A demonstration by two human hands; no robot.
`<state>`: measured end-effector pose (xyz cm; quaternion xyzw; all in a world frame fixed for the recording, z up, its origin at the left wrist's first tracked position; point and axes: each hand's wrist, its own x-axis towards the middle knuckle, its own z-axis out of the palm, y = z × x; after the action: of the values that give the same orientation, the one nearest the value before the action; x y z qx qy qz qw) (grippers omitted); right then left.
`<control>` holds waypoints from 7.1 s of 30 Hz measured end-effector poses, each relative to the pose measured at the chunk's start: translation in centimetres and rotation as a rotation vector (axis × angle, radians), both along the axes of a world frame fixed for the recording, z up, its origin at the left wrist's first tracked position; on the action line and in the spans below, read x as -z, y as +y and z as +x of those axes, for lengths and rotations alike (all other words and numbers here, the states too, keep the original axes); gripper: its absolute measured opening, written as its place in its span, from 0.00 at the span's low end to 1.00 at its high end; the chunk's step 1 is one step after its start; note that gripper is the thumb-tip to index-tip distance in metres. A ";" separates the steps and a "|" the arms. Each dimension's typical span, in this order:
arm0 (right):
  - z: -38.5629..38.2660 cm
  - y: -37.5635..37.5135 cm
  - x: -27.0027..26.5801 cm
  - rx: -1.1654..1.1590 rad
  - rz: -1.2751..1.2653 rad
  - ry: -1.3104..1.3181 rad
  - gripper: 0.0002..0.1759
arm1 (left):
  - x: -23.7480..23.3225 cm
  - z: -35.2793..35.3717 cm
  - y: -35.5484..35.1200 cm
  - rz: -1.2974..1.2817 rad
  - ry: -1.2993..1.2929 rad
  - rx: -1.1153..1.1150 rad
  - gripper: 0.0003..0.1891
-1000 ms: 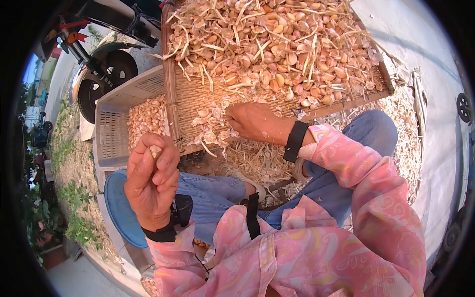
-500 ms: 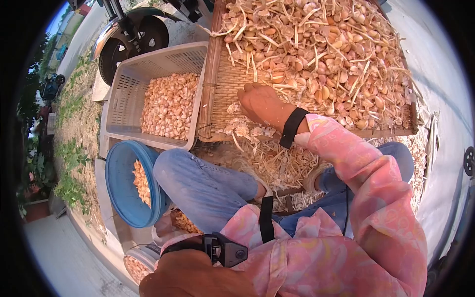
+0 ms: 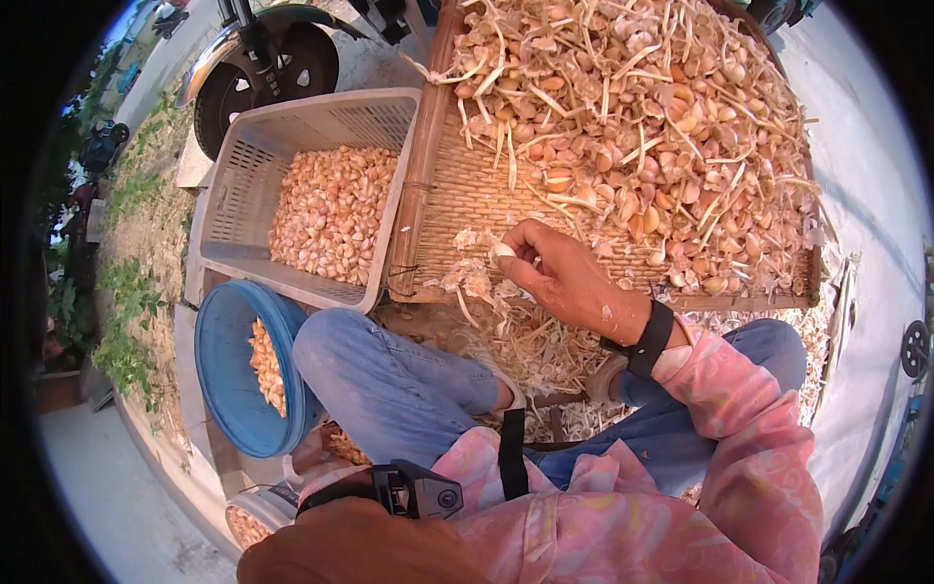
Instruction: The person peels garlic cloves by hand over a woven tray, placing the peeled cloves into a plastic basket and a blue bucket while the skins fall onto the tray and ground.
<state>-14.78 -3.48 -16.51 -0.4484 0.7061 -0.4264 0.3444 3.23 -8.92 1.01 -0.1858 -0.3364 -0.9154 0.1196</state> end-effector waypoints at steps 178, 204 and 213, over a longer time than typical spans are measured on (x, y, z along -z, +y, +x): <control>-3.9 -4.3 3.8 -0.074 -0.036 0.800 0.09 | -2.4 -0.1 7.2 0.658 -0.088 0.191 0.08; 0.8 1.2 -0.4 -0.015 -0.187 -0.036 0.08 | -1.7 -3.4 6.6 0.819 0.148 -0.297 0.08; 0.0 1.1 -0.8 0.069 -0.270 0.022 0.09 | 3.3 -1.5 -7.5 -0.514 -0.665 -0.958 0.23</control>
<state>-14.75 -2.41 -15.67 -0.4710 0.6609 -0.5241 0.2582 1.73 -16.47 -2.28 0.2563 -0.6102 -0.6594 0.3565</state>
